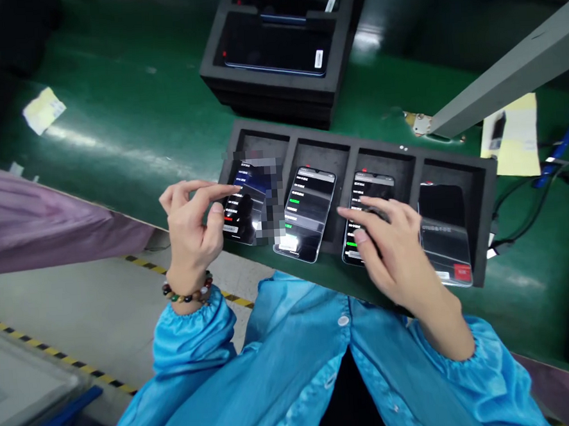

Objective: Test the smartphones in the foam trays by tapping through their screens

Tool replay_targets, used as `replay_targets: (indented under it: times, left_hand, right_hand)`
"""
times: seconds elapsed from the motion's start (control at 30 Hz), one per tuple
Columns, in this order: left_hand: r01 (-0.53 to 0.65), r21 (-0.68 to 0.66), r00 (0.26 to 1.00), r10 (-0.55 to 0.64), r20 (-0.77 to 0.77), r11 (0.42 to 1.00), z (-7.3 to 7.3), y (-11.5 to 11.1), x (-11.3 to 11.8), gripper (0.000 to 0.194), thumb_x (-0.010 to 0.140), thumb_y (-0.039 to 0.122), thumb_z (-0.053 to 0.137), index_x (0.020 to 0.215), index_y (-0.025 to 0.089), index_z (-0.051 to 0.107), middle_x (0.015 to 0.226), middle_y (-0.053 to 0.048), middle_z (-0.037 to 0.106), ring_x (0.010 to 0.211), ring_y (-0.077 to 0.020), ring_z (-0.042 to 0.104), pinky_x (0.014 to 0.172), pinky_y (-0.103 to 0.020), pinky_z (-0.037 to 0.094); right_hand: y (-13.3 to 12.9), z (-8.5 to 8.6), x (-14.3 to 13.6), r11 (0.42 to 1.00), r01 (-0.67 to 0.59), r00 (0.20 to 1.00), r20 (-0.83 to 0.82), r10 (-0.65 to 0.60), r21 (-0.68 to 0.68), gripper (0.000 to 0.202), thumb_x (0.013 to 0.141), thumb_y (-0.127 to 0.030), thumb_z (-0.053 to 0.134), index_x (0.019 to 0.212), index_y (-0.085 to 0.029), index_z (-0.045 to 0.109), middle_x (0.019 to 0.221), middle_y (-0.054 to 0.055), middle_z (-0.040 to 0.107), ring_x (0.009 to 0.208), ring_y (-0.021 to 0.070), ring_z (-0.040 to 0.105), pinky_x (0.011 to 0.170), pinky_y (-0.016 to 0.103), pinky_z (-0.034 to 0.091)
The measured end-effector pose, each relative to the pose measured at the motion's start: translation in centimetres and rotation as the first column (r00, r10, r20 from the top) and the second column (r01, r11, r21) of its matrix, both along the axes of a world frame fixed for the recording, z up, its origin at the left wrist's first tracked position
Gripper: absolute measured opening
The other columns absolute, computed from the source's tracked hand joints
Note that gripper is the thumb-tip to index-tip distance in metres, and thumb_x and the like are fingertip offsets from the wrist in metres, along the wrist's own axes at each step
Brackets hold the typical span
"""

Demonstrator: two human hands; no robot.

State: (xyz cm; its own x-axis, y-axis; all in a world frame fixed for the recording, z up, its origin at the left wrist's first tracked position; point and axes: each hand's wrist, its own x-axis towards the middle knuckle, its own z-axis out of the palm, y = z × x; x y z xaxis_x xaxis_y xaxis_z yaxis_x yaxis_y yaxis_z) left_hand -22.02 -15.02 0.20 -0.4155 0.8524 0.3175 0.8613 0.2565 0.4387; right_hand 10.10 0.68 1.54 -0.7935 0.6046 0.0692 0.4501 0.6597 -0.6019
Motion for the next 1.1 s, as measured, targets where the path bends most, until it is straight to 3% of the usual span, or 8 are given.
replay_targets:
  times: [0.17, 0.4, 0.67, 0.9, 1.1]
  left_hand:
    - [-0.006, -0.012, 1.0, 0.006, 0.011, 1.0, -0.1, -0.3, -0.4, 0.047, 0.111, 0.049, 0.041, 0.124, 0.027, 0.081, 0.119, -0.007, 0.077, 0.123, -0.0312, 0.069, 0.113, -0.067, 0.039]
    - [-0.013, 0.008, 1.0, 0.013, 0.011, 1.0, -0.7, -0.7, -1.3, 0.053, 0.112, 0.054, 0.038, 0.124, 0.026, 0.081, 0.119, -0.006, 0.078, 0.124, -0.0298, 0.069, 0.114, -0.067, 0.038]
    - [-0.011, 0.039, 0.999, 0.01, 0.032, 0.999, -1.2, -0.6, -1.3, 0.05, 0.112, 0.051, 0.04, 0.121, 0.024, 0.082, 0.118, -0.009, 0.078, 0.123, -0.0299, 0.069, 0.117, -0.067, 0.04]
    - [0.001, 0.05, 0.999, -0.004, 0.046, 0.999, -1.7, -0.6, -1.8, 0.048, 0.114, 0.05, 0.04, 0.121, 0.027, 0.082, 0.117, -0.007, 0.078, 0.121, -0.027, 0.069, 0.118, -0.064, 0.04]
    - [0.017, 0.059, 0.999, -0.019, 0.039, 0.998, -2.0, -0.7, -2.1, 0.046, 0.114, 0.046, 0.042, 0.123, 0.023, 0.081, 0.118, -0.008, 0.077, 0.123, -0.0272, 0.068, 0.117, -0.064, 0.041]
  right_hand:
    - [-1.8, -0.1, -3.1, 0.984, -0.176, 0.984, -0.013, 0.176, -0.032, 0.039, 0.115, -0.025, 0.044, 0.149, -0.023, 0.063, 0.133, 0.005, 0.082, 0.156, 0.0302, 0.051, 0.132, 0.059, 0.027]
    - [-3.1, 0.3, -3.5, 0.949, -0.309, 0.95, -0.071, 0.304, -0.06, 0.035, 0.114, -0.023, 0.047, 0.141, -0.023, 0.068, 0.131, 0.002, 0.083, 0.149, 0.0264, 0.059, 0.129, 0.054, 0.033]
    - [-1.5, 0.1, -3.9, 0.988, -0.145, 0.989, 0.015, 0.146, -0.045, 0.041, 0.114, -0.023, 0.045, 0.151, -0.026, 0.062, 0.135, 0.006, 0.081, 0.155, 0.0311, 0.053, 0.13, 0.061, 0.03]
    - [-2.0, 0.7, -3.9, 0.957, -0.28, 0.959, 0.011, 0.282, -0.077, 0.038, 0.115, -0.023, 0.044, 0.145, -0.026, 0.066, 0.141, 0.006, 0.078, 0.15, 0.0278, 0.058, 0.132, 0.059, 0.031]
    - [-1.2, 0.1, -4.6, 0.997, -0.075, 0.997, -0.003, 0.075, 0.004, 0.043, 0.113, -0.021, 0.044, 0.152, -0.025, 0.061, 0.145, 0.011, 0.076, 0.152, 0.0314, 0.056, 0.127, 0.061, 0.035]
